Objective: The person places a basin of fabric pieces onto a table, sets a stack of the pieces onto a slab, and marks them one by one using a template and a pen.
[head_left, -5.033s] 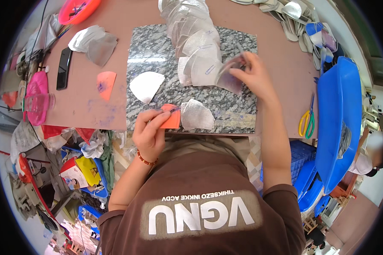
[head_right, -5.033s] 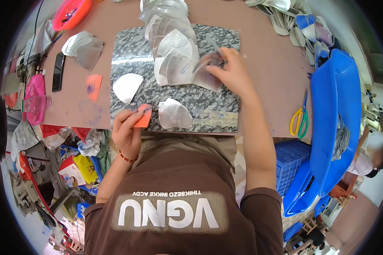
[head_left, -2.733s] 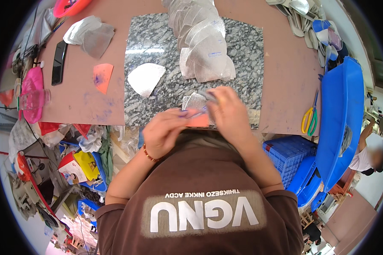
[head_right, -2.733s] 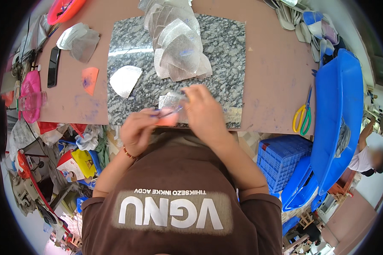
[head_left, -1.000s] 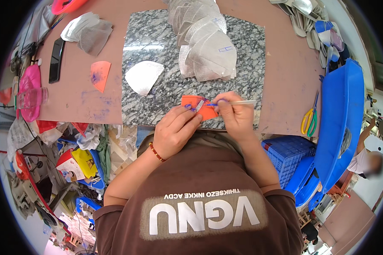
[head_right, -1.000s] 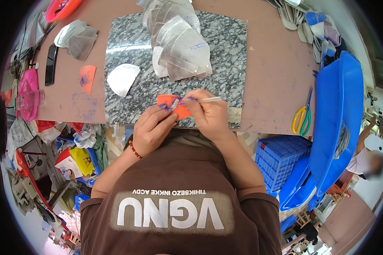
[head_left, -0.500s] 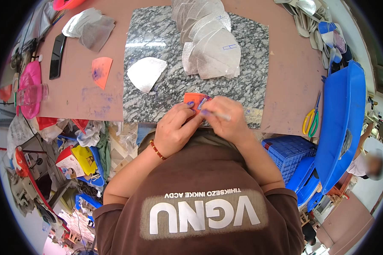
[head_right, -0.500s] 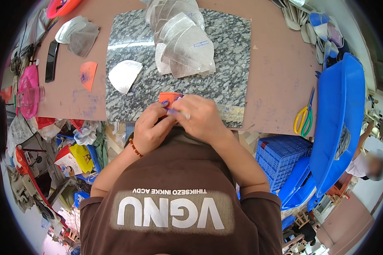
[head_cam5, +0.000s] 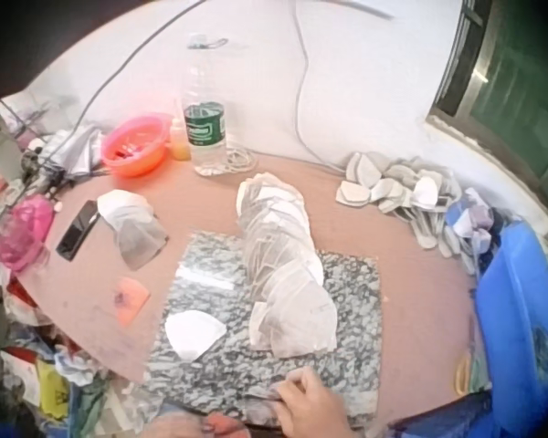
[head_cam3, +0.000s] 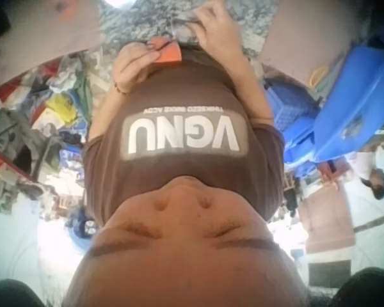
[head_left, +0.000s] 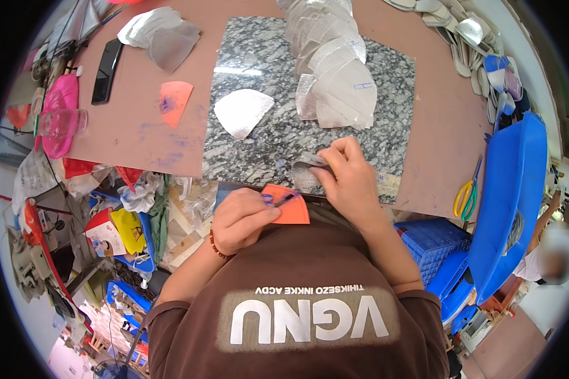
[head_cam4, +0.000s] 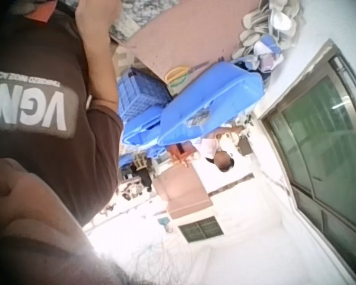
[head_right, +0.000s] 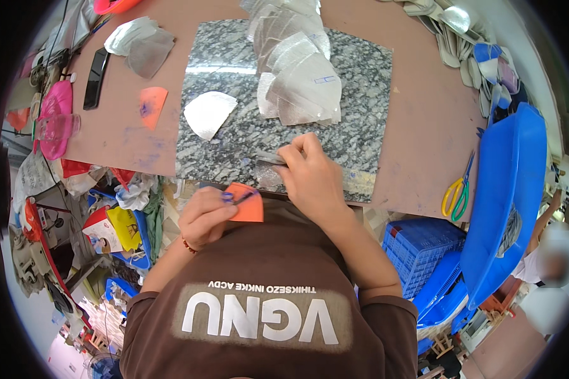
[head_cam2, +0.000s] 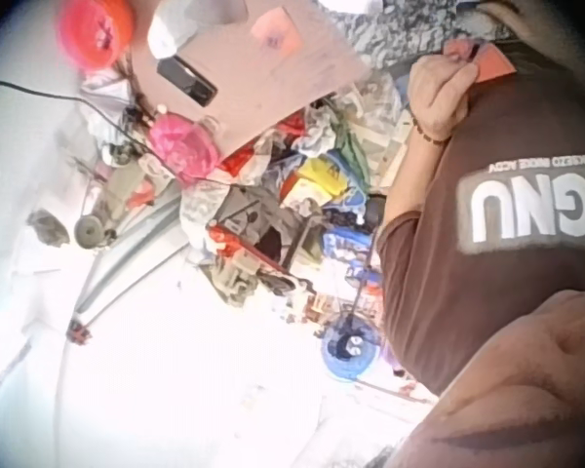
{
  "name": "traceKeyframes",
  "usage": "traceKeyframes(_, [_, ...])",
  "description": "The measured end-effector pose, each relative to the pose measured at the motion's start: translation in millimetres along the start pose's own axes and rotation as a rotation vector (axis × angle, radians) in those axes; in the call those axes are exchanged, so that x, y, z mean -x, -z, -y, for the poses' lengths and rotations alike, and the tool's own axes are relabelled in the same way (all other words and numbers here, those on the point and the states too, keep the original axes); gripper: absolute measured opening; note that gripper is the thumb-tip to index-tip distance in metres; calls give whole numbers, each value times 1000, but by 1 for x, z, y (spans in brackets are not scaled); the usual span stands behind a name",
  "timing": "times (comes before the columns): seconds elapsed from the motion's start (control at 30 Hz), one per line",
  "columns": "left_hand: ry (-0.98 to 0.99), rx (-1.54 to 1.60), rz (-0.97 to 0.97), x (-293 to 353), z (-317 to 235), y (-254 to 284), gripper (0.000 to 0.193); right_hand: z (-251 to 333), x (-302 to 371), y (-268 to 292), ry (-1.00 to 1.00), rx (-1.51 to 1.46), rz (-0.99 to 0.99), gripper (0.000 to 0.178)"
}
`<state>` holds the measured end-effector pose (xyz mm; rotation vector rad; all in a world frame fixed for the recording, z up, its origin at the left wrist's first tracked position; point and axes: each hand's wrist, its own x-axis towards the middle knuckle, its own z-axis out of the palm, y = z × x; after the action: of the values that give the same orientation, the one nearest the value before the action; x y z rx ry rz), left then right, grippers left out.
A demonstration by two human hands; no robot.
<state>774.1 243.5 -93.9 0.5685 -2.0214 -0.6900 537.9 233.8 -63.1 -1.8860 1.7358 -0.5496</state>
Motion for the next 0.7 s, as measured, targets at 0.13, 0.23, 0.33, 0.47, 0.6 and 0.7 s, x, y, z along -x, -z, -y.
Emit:
traceKeyframes(0.13, [100,-139,-259,6,-6,12,29,12,-31,39,100,-189,-113,23])
traceKeyframes(0.23, [122,-179,-257,5,-6,12,28,7,-83,49,173,77,-375,30])
traceKeyframes(0.33, [107,-162,-229,6,-5,7,27,30,-101,24,328,227,-441,38])
traceKeyframes(0.47, [50,-120,-208,7,-5,4,27,61,-114,-25,138,214,30,36])
traceKeyframes(0.6, [63,-155,-235,14,-6,8,28,64,-120,-27,106,278,148,33])
traceKeyframes(0.7, [75,-173,-256,17,-8,12,28,60,-101,-20,293,183,-24,23])
